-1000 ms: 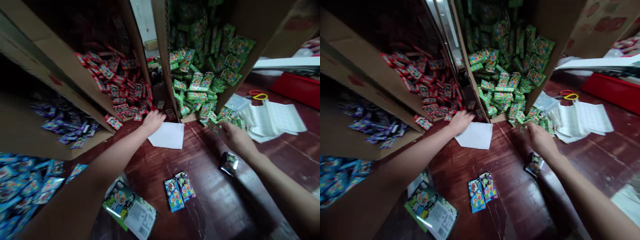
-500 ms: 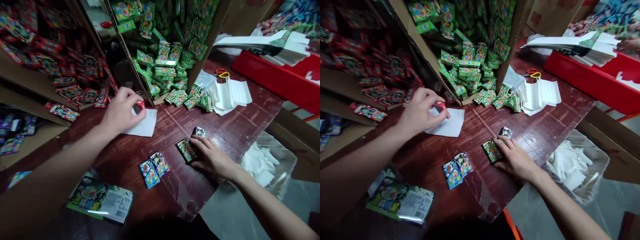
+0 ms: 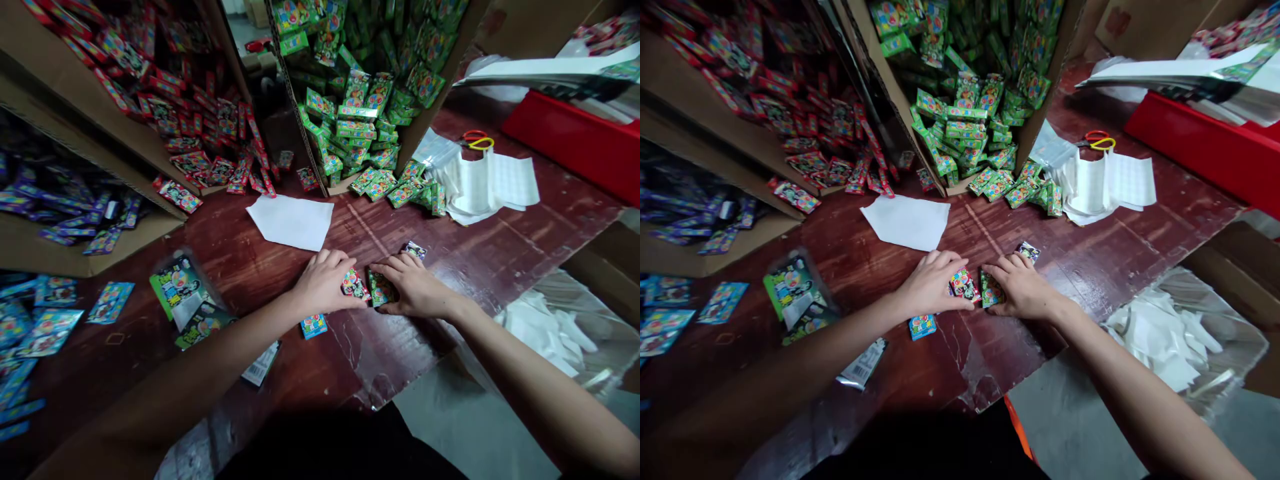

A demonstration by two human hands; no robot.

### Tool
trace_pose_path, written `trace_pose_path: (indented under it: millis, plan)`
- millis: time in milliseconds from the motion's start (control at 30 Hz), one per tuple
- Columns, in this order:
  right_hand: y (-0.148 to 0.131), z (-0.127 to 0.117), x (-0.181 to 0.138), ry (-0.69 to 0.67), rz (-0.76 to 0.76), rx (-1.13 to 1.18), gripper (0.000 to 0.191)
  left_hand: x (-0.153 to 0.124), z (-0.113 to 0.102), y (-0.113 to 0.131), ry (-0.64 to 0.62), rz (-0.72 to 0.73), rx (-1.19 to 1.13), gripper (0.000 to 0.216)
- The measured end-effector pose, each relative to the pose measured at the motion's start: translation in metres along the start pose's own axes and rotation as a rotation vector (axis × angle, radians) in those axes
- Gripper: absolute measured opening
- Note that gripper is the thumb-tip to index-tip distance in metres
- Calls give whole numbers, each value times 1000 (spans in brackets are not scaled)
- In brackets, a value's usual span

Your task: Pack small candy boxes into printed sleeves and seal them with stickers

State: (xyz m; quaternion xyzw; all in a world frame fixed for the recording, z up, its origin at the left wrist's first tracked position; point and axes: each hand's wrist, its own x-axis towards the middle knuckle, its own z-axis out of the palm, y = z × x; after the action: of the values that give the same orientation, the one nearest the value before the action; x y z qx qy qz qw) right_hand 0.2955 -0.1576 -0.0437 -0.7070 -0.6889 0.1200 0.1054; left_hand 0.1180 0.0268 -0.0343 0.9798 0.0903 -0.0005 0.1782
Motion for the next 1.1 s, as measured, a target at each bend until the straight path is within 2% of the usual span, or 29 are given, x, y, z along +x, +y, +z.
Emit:
trace_pose_path:
  millis: [33, 100, 167, 267, 367, 467, 533, 667, 733, 800, 900, 967, 1000, 1100]
  plan:
    - [-1, 0, 0, 1, -2, -4, 82, -3, 2, 2, -18, 1, 13, 96]
    - [-3, 0, -2, 4, -4, -19, 83, -8, 5, 7, -40, -6, 33, 100]
    - [-5, 0, -4, 14, 12, -42, 83, -10, 6, 13, -8, -40, 48, 86]
    - [-10, 3, -12, 37, 72, -83, 81, -3, 1, 20, 104, -152, 53, 60]
    - [-17, 7, -20, 64, 146, -113, 79, 19, -8, 22, 165, -315, 42, 60]
    - [-21, 11, -22, 65, 202, -123, 79, 44, -12, 23, 80, -448, 25, 50]
    - [-19, 11, -22, 63, 218, -135, 79, 55, -8, 28, -3, -480, 15, 43]
    - [-4, 9, -21, 73, 211, -158, 81, 49, -1, 50, -107, -443, 2, 40]
    - [4, 7, -21, 84, 168, -157, 88, 33, -8, 58, -128, -407, 4, 36]
    - [7, 7, -19, 119, 121, -159, 104, 7, -26, 55, -84, -363, 25, 40]
    - [1, 13, -8, 157, 50, -150, 119, -52, -60, 23, 17, -242, 87, 55]
    - [-7, 21, 3, 127, -28, -129, 114, -103, -77, -11, -44, -146, 115, 73]
    - [-11, 26, 9, 102, -72, -118, 110, -130, -82, -27, -123, -119, 126, 84]
    - [-23, 36, 29, 25, -202, -82, 99, -200, -78, -61, -291, -129, 170, 108]
